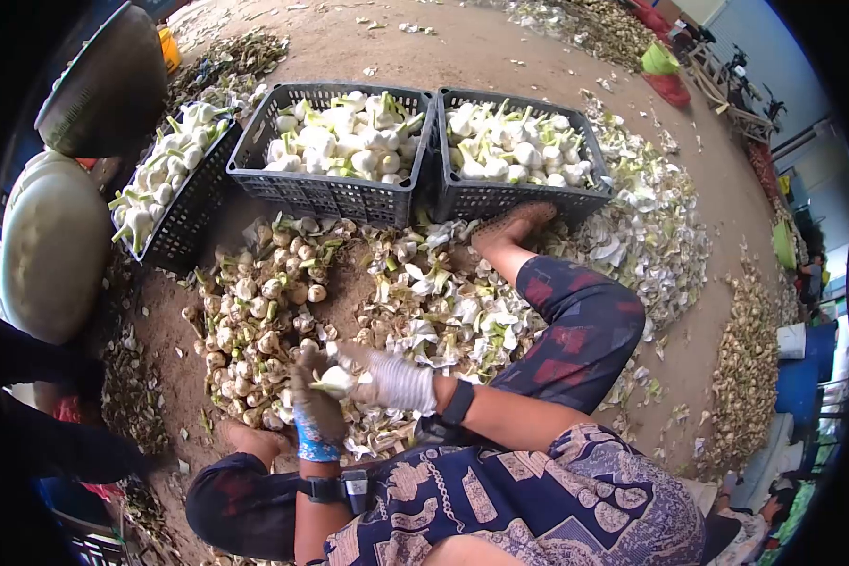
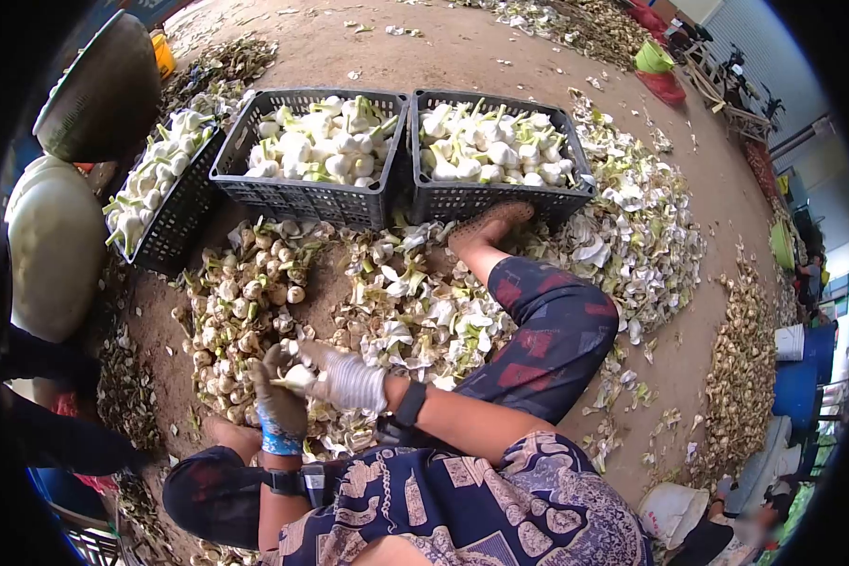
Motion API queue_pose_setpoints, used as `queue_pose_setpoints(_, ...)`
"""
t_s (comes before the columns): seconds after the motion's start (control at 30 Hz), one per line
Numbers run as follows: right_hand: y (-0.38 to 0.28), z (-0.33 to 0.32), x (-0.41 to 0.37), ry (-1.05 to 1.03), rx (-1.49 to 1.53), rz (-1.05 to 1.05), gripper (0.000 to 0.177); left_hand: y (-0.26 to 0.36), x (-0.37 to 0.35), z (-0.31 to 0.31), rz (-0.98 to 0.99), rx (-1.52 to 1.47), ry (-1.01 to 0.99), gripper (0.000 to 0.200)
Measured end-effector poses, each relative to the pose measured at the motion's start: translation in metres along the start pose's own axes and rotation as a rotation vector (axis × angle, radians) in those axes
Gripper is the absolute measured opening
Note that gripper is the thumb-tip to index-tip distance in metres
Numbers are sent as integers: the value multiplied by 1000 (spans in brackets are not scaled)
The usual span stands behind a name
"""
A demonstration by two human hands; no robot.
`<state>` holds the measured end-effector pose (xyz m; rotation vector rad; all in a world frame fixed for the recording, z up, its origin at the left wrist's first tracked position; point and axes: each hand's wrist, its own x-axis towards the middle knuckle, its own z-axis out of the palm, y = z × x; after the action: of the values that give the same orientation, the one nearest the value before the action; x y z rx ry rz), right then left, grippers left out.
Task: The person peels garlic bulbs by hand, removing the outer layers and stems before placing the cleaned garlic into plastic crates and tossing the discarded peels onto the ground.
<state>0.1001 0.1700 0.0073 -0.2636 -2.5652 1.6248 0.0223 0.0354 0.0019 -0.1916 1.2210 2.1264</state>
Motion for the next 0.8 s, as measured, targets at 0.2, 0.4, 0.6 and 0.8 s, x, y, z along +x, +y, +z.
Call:
queue_pose_setpoints(0.2,1,-82,34,176,1529,540,50,6,0,23,172,-16,-143,75)
queue_pose_setpoints(0.4,90,-265,130,1021,-843,-59,45,-17,24,-3,-76,47,51,67)
queue_pose_setpoints(0.6,95,-217,141,798,-1328,128,44,-8,18,-29,-54,4,292,54)
queue_pose_setpoints(0.8,124,-5,162,-12,-644,72,43,-3,13,-62,-214,53,440,39)
